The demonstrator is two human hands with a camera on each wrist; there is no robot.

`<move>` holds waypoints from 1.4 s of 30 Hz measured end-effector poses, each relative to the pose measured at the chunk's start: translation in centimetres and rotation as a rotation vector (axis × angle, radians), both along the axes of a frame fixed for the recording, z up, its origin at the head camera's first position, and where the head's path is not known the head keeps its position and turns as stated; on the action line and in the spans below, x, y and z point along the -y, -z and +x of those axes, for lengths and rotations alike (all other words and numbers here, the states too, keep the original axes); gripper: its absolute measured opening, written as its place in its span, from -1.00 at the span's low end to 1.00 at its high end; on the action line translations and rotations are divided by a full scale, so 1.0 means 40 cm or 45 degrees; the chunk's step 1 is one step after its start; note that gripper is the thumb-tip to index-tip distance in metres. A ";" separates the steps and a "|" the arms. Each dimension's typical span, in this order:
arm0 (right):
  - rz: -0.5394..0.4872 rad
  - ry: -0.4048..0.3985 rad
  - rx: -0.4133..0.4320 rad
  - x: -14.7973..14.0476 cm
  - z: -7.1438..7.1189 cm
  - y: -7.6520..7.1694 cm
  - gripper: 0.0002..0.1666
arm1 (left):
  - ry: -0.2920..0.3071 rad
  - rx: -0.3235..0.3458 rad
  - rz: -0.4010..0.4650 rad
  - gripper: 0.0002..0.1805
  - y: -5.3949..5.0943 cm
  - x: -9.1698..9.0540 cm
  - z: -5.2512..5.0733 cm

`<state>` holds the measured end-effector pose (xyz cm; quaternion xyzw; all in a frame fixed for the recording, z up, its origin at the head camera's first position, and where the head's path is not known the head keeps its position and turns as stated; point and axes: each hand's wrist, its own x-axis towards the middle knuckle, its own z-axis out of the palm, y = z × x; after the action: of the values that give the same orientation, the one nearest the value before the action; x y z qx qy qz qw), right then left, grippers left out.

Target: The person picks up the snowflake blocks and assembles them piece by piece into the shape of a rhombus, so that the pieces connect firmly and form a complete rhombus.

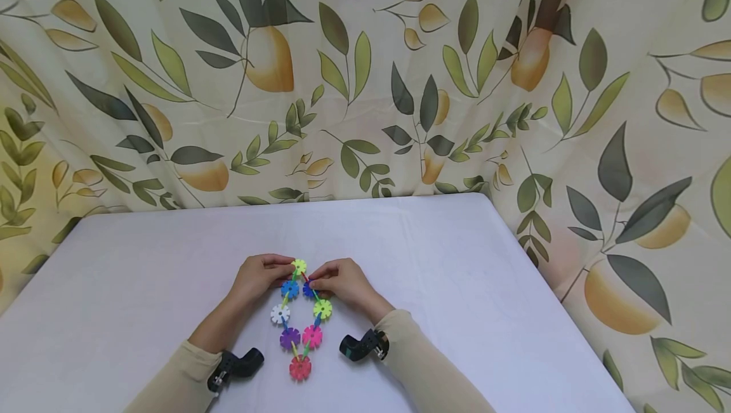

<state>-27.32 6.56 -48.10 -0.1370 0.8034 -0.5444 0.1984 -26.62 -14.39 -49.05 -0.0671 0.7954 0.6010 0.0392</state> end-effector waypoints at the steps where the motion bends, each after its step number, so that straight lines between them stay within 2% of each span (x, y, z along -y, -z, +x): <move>1: -0.001 0.005 -0.004 0.001 0.001 0.000 -0.80 | 0.002 0.001 -0.002 -0.79 -0.001 0.000 0.000; 15: 0.000 0.085 -0.018 0.012 0.012 -0.004 -0.83 | 0.032 0.021 -0.058 -0.81 -0.003 -0.001 0.001; 24: 0.027 0.162 -0.032 0.021 0.018 -0.006 -0.84 | 0.050 0.040 -0.045 -0.82 -0.008 -0.002 0.003; 38: 0.014 0.193 -0.048 0.025 0.019 -0.003 -0.86 | 0.119 0.063 -0.074 -0.82 -0.012 0.003 -0.002; 42: 0.009 0.186 -0.044 0.025 0.016 0.003 -0.85 | 0.098 0.073 -0.060 -0.80 -0.012 0.003 0.000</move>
<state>-26.66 5.57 -48.24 -0.0867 0.8164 -0.5522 0.1449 -26.62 -14.53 -48.58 -0.0543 0.8100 0.5780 0.0835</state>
